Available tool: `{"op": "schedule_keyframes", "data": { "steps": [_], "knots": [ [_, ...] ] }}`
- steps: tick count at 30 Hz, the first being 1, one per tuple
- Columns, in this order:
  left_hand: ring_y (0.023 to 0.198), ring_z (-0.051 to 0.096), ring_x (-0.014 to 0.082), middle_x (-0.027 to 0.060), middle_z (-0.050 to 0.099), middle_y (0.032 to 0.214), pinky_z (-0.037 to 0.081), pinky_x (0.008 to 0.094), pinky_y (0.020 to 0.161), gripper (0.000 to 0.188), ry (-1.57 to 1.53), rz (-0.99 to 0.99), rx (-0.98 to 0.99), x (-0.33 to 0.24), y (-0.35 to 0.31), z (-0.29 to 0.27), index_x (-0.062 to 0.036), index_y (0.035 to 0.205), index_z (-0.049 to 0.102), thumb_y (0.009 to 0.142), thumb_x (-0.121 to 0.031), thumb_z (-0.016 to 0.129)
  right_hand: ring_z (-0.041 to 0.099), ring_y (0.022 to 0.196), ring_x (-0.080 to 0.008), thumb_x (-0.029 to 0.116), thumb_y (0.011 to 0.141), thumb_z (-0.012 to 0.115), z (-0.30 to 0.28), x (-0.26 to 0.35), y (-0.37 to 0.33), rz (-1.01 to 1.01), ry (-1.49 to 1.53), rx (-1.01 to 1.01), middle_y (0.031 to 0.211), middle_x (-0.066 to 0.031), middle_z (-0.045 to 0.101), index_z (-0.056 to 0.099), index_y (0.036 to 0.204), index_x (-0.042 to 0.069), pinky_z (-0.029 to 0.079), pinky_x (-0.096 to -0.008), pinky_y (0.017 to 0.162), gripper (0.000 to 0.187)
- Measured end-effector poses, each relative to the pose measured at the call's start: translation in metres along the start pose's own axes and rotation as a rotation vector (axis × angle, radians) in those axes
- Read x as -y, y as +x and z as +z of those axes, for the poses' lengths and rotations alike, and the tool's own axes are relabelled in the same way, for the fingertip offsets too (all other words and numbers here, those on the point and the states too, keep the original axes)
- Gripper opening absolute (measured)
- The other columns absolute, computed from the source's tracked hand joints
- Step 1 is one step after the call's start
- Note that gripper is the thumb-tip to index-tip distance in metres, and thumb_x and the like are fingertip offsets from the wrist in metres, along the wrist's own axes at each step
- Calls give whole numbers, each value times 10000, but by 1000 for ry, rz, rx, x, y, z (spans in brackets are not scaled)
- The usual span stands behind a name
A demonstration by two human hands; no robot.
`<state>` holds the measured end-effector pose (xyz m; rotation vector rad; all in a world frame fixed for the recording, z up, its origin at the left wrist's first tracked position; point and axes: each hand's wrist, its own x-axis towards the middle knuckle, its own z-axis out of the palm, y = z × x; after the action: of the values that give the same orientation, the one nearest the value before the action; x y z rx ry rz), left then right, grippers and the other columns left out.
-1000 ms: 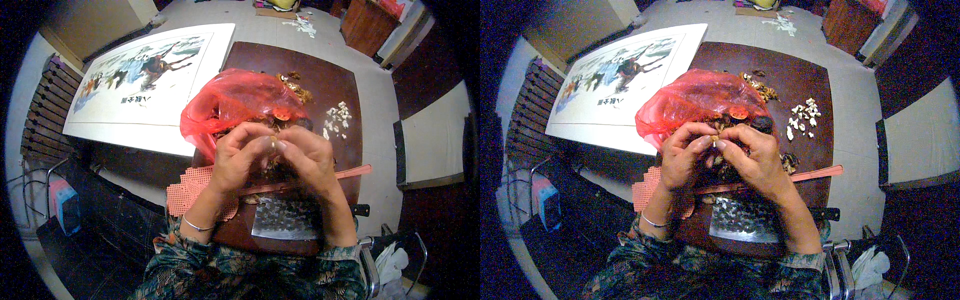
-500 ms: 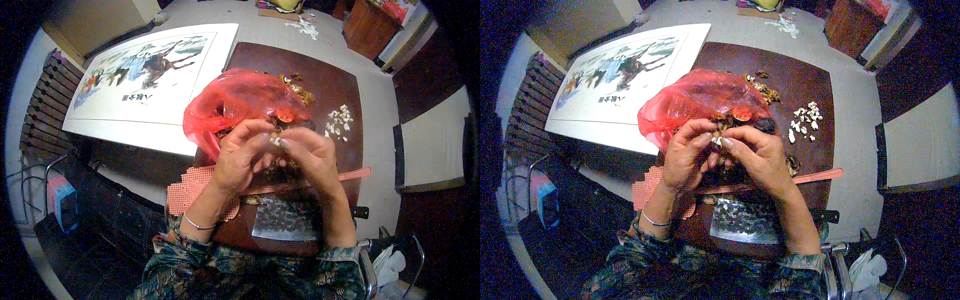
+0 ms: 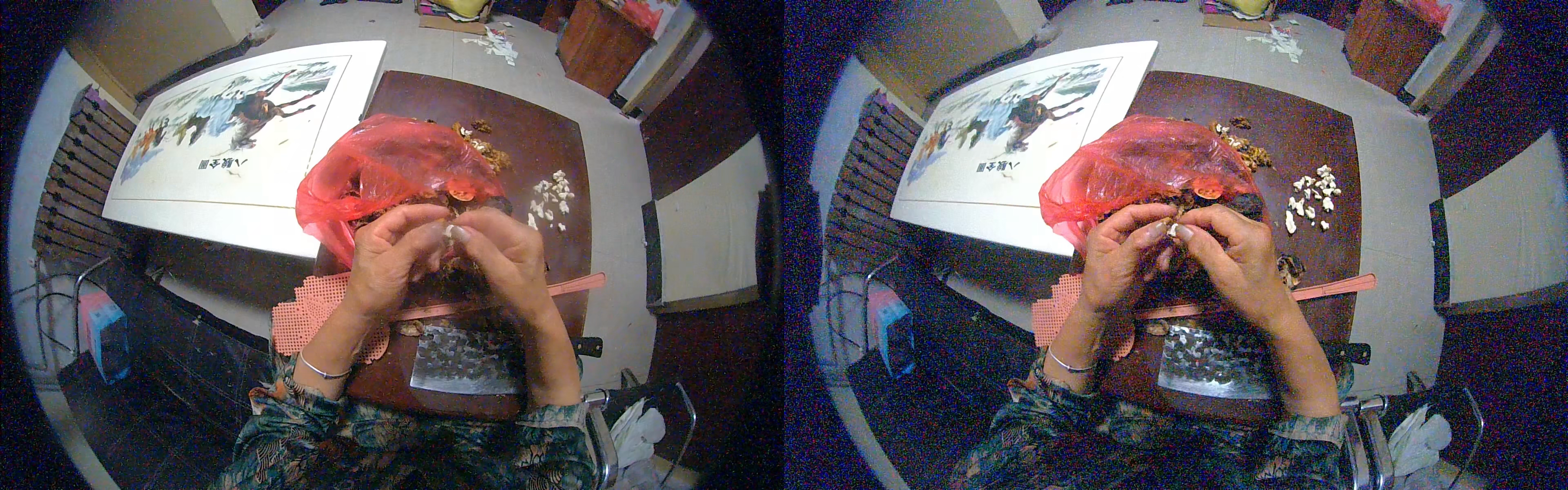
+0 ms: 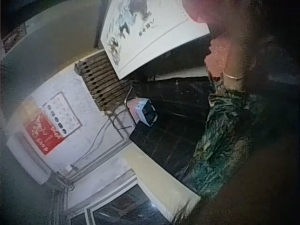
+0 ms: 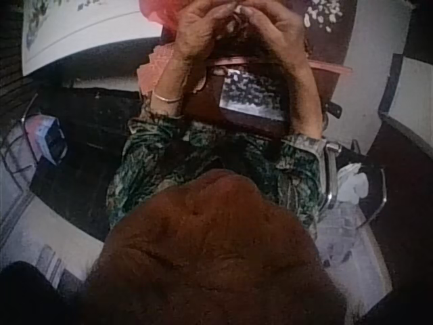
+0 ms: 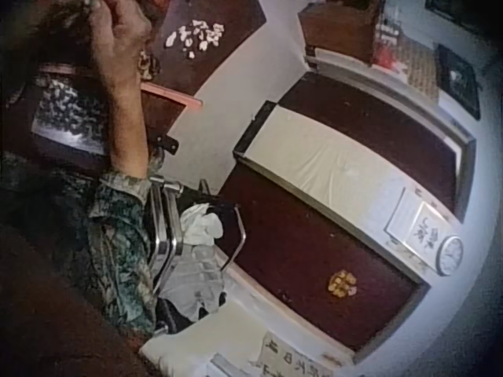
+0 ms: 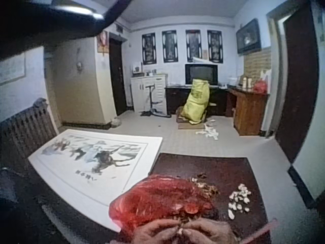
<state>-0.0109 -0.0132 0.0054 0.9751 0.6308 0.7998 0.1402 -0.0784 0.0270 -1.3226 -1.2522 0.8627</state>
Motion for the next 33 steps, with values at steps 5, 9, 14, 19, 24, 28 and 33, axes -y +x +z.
{"op": "schedule_keyframes", "data": {
  "steps": [5, 9, 14, 19, 24, 28, 33],
  "knots": [
    [545, 479, 47, 27, 583, 712, 338, 161, 460, 239, -57, 8, 18, 2, 1, -1, 21, 1064, 585, 888, -139, 597, 605, 731, -126, 98, 872, 585, 1, -1, 0, -16, -15, -28, 814, -92, 653, 634, 932, -31, 484, -266, 655, 150],
    [552, 517, 72, 53, 599, 753, 356, 161, 433, 222, -108, -40, 20, 2, 1, 0, 25, 1054, 578, 901, -135, 572, 606, 735, -125, 93, 867, 589, -1, 0, 1, -12, -86, -60, 808, -91, 654, 633, 928, -32, 483, -265, 660, 146],
    [572, 574, 108, 90, 623, 825, 397, 158, 400, 204, -191, -35, 88, 7, 4, -6, 24, 1057, 565, 919, -121, 528, 609, 737, -122, 97, 863, 595, -2, -4, 1, 13, -39, -83, 812, -84, 658, 635, 921, -26, 483, -261, 664, 142],
    [565, 567, 111, 98, 630, 844, 393, 158, 403, 203, -227, -27, 85, 6, 4, -5, 26, 1060, 555, 916, -115, 531, 612, 740, -118, 98, 859, 593, -7, -1, 2, 85, -23, -141, 833, -71, 661, 632, 944, -12, 485, -245, 661, 144],
    [575, 531, 87, 71, 623, 842, 394, 170, 450, 231, -60, 21, 2, 3, 4, -3, 17, 1084, 553, 897, -118, 567, 599, 736, -101, 93, 855, 592, -1, -1, 5, 174, 529, -104, 839, -73, 653, 610, 990, -12, 482, -233, 645, 172],
    [628, 513, 59, 28, 612, 833, 420, 182, 547, 289, 63, 84, -76, 4, 1, 1, 11, 1132, 551, 882, -124, 603, 595, 722, -113, 99, 846, 609, 5, -3, 5, 198, 183, -105, 865, -70, 644, 606, 985, -10, 476, -241, 645, 177],
    [703, 542, 60, 31, 630, 904, 453, 191, 615, 298, 81, 112, -35, 5, -1, 2, 8, 1143, 553, 877, -112, 613, 616, 767, -255, 71, 809, 633, 8, -6, 4, -254, -334, -93, 845, -142, 604, 598, 939, -6, 486, -341, 665, 155]
  ]
}}
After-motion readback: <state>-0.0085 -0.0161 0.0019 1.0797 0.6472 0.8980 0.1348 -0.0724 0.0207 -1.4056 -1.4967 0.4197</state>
